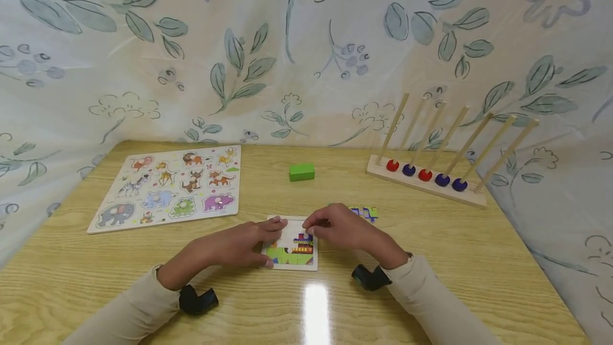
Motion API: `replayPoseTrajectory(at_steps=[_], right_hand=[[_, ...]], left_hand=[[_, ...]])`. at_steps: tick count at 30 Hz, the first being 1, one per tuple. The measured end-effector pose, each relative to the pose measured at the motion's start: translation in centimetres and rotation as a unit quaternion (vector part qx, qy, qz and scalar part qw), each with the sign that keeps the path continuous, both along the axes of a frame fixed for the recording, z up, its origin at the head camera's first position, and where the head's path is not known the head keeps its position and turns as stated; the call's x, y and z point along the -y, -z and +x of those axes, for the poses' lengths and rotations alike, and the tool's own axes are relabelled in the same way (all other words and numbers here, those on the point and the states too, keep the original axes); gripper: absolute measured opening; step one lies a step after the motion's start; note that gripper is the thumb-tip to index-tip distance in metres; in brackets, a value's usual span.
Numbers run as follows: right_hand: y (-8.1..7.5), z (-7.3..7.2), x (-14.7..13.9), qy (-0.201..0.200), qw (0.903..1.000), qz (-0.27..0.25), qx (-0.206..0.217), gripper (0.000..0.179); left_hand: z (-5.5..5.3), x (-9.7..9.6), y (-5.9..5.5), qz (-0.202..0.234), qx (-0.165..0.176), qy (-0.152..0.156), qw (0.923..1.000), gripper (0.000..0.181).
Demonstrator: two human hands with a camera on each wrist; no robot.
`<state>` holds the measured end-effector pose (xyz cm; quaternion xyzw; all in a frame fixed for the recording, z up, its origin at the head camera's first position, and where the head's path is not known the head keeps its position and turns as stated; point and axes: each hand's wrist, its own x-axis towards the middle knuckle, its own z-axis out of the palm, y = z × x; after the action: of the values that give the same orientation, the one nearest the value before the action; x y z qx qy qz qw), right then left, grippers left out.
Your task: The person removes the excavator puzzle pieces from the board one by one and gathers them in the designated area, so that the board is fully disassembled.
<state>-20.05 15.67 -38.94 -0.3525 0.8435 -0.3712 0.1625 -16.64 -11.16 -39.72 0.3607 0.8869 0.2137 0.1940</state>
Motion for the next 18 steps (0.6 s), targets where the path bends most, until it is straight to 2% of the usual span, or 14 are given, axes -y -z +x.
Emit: replayPoseTrajectory(at_steps=[18], right_hand=[[0.49,-0.32,0.24,0.010,0.9995,-0.011,0.029,0.019]], left_hand=[[0.08,-0.04,-0.23,0.003,0.001,-0.002,1.0000,0.064]])
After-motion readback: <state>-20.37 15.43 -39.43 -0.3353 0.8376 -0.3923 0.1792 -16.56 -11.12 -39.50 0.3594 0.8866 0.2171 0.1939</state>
